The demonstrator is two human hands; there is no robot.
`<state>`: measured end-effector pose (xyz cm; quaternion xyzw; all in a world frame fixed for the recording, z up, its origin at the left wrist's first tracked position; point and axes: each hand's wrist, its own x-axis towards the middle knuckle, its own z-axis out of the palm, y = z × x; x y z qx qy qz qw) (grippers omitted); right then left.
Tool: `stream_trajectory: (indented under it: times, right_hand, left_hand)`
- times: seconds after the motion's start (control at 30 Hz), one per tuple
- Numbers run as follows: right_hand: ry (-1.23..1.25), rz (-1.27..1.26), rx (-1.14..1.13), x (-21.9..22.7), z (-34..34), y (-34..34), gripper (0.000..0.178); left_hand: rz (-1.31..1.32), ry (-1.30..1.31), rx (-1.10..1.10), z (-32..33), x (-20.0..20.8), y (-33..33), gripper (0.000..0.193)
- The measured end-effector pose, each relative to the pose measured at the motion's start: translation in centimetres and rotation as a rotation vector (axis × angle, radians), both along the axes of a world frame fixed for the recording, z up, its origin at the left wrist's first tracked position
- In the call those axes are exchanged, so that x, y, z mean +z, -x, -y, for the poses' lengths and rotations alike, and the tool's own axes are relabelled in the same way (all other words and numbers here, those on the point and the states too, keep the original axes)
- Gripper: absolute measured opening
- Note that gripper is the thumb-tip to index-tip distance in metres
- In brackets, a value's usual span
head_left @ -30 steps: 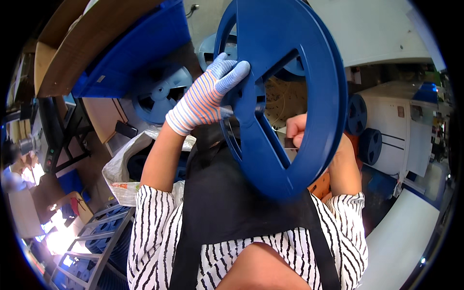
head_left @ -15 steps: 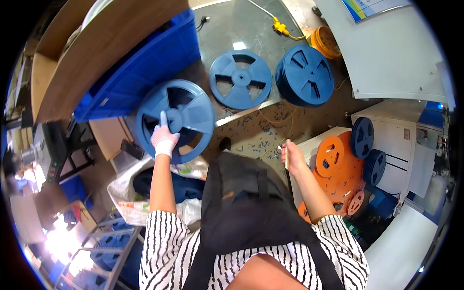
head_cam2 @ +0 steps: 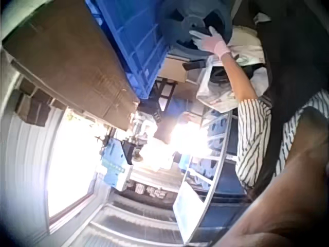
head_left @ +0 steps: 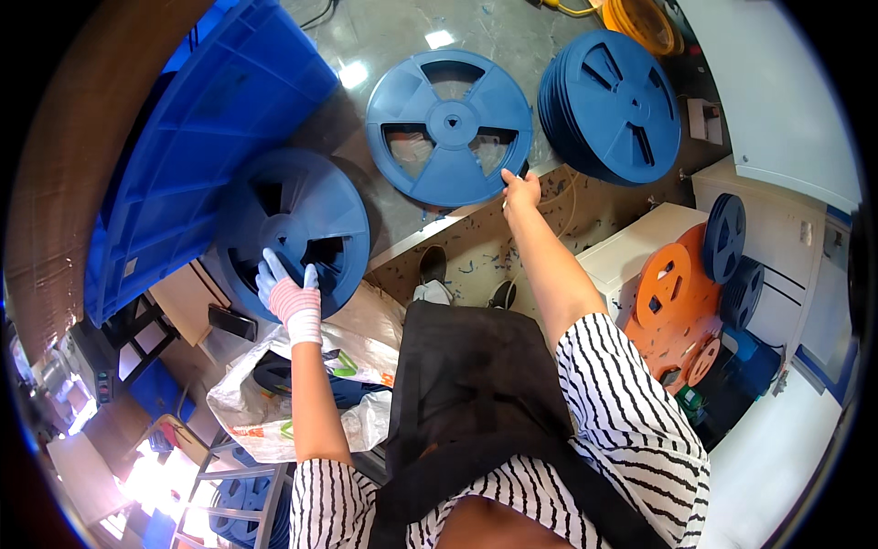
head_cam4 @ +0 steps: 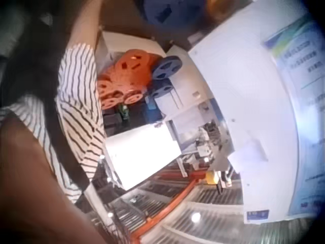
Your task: The person retrieves blue plastic reels from a rack and a bag, then uses a small metal tool to scrape and smooth the edges of each reel. The person handles the reels one at a time, rotating them to access different edges, and places finished reels on the floor.
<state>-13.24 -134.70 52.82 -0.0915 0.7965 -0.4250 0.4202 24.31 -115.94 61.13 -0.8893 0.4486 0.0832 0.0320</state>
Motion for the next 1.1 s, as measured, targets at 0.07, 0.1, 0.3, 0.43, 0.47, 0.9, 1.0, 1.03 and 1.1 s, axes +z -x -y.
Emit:
stream_trajectory:
  times: [0.07,0.1,0.3,0.43,0.47,0.9,1.0,1.03,1.1]
  right_hand:
    - [-0.015,0.003,-0.08,-0.8,0.3,0.2,0.032]
    - [0.042,0.122,-0.004,-1.5,-0.1,1.5,0.024]
    - [0.423,0.345,0.091,9.5,-2.0,1.3,0.02]
    - [0.481,0.223,0.175,22.1,-5.2,1.8,0.021]
    - [0.513,0.182,0.202,25.2,-6.4,1.8,0.02]
    - [0.773,0.075,0.918,46.1,-21.4,4.4,0.047]
    - [0.534,-0.036,1.119,47.6,-19.9,5.0,0.037]
    - [0.609,-0.247,1.237,47.5,-19.6,4.9,0.033]
    - [0.747,-0.682,1.454,47.2,-19.2,3.8,0.027]
  left_hand:
    - [0.018,0.066,-0.022,-0.8,0.5,0.9,0.093]
    - [-0.006,0.11,-0.052,-1.0,1.2,1.6,0.092]
    - [-0.295,0.455,-0.308,-0.6,5.4,7.9,0.074]
    - [-0.742,0.541,-0.234,4.6,8.8,14.0,0.074]
    - [-0.903,0.527,-0.159,6.0,10.4,15.6,0.078]
    - [-2.166,0.578,-0.094,3.3,25.1,23.1,0.075]
    - [-2.091,0.602,-0.311,1.2,27.8,21.7,0.086]
    - [-2.021,0.664,-0.343,0.5,29.8,22.0,0.092]
    - [-1.988,0.702,-0.347,-0.5,31.6,21.7,0.091]
